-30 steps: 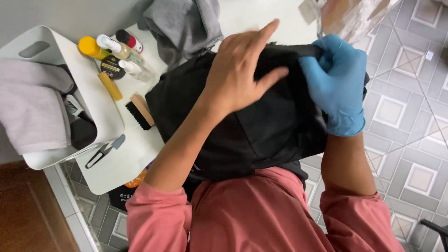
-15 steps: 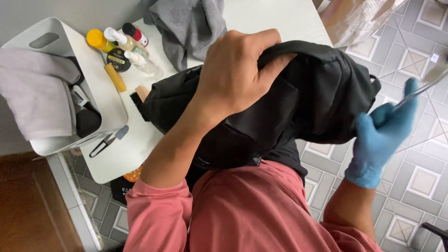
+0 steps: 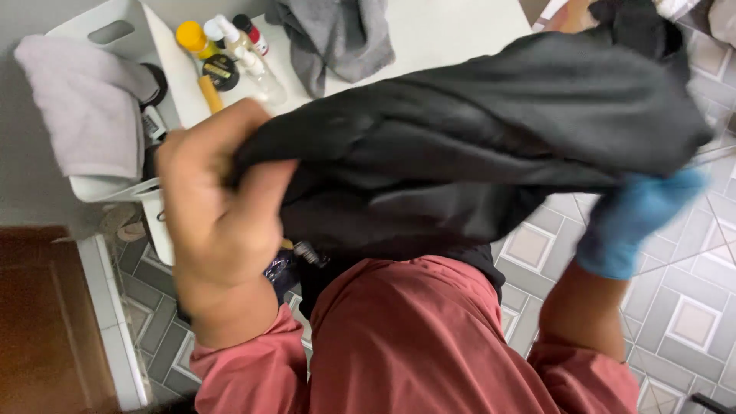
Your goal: The person cleans a black backpack by wiping the surface with a cloth, spraying a liquid onto a label and the bag, and scrubbing a label with a brush.
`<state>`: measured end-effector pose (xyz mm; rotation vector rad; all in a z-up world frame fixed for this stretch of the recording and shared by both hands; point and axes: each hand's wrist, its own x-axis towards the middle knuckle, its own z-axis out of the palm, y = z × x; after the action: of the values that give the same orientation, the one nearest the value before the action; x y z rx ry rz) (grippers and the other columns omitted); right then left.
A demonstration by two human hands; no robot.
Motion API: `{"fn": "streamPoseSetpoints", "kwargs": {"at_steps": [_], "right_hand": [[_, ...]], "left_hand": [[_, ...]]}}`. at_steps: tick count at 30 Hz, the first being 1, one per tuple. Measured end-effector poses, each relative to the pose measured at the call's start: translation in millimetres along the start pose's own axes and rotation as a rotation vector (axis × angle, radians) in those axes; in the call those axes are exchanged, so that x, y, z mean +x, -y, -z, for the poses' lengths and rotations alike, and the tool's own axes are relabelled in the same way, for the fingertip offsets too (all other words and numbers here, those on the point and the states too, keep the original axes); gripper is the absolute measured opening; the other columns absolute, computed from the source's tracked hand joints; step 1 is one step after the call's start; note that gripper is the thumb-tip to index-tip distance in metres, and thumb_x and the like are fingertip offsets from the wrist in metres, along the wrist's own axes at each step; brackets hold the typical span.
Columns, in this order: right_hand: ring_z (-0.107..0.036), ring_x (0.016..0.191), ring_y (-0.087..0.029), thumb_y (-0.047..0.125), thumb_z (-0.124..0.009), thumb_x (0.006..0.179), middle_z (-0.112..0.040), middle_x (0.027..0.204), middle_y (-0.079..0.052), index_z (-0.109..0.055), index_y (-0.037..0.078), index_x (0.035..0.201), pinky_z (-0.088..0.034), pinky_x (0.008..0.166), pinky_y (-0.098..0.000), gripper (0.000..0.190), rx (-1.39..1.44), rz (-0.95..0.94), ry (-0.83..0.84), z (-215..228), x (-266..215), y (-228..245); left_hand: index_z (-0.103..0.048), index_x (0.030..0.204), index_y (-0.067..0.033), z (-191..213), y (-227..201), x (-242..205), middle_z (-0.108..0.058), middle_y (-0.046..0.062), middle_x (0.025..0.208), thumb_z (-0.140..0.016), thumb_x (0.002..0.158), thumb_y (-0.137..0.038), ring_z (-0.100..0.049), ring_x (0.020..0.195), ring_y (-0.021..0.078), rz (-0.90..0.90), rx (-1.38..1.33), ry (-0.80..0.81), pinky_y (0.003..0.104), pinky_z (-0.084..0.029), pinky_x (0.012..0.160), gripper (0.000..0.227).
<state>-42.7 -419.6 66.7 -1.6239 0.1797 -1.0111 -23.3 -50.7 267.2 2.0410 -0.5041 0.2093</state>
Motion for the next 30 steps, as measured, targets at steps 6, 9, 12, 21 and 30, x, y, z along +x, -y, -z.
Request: {"fn": "streamPoseSetpoints", "kwargs": {"at_steps": [6, 9, 12, 21, 30], "right_hand": [[-0.051, 0.092, -0.023, 0.010, -0.059, 0.120, -0.053, 0.098, -0.007, -0.064, 0.004, 0.106, -0.039, 0.072, -0.0367, 0.016, -0.553, 0.191, 0.407, -29, 74, 15], [-0.035, 0.079, -0.001, 0.019, -0.070, 0.102, -0.039, 0.078, 0.012, -0.049, 0.022, 0.074, -0.027, 0.064, -0.0237, 0.035, -0.250, -0.414, 0.516, -107, 82, 30], [-0.031, 0.070, 0.000, 0.030, -0.072, 0.104, -0.032, 0.068, 0.013, -0.037, 0.025, 0.066, -0.027, 0.062, -0.0226, 0.053, -0.381, -0.485, 0.595, -141, 66, -12], [-0.028, 0.065, -0.008, 0.013, -0.072, 0.098, -0.029, 0.068, 0.004, -0.055, 0.009, 0.114, -0.025, 0.063, -0.0281, 0.024, -0.414, -0.163, 0.413, -100, -2, 16], [-0.050, 0.066, -0.015, 0.024, -0.076, 0.102, -0.057, 0.070, -0.005, -0.068, 0.008, 0.109, -0.043, 0.063, -0.0297, 0.020, -0.430, -0.444, 0.544, -77, -22, -81]], "left_hand": [[-0.043, 0.098, -0.0029, 14, 49, -14, -0.043, 0.004, 0.095, -0.041, 0.107, -0.028, -0.039, 0.091, 0.0158, 0.058, -0.106, 0.006, 0.033, -0.031, 0.082, 0.026], [-0.067, 0.114, 0.0011, 2, 120, -13, -0.070, 0.007, 0.114, -0.042, 0.109, -0.030, -0.060, 0.110, 0.0164, 0.249, -0.201, 0.078, 0.031, -0.047, 0.097, 0.040], [-0.066, 0.119, -0.0018, -19, 171, -14, -0.070, 0.007, 0.122, -0.050, 0.104, -0.034, -0.064, 0.115, 0.0179, 0.464, -0.431, 0.029, 0.030, -0.052, 0.098, 0.039], [-0.046, 0.116, -0.0083, -31, 216, -22, -0.051, 0.006, 0.123, -0.037, 0.110, -0.050, -0.048, 0.121, 0.0208, 0.251, -0.586, 0.026, 0.034, -0.040, 0.111, 0.043], [-0.066, 0.130, -0.0029, -38, 200, -16, -0.070, 0.014, 0.120, -0.042, 0.114, -0.032, -0.063, 0.116, 0.0245, 0.098, -0.443, -0.189, 0.041, -0.048, 0.106, 0.041]]}}
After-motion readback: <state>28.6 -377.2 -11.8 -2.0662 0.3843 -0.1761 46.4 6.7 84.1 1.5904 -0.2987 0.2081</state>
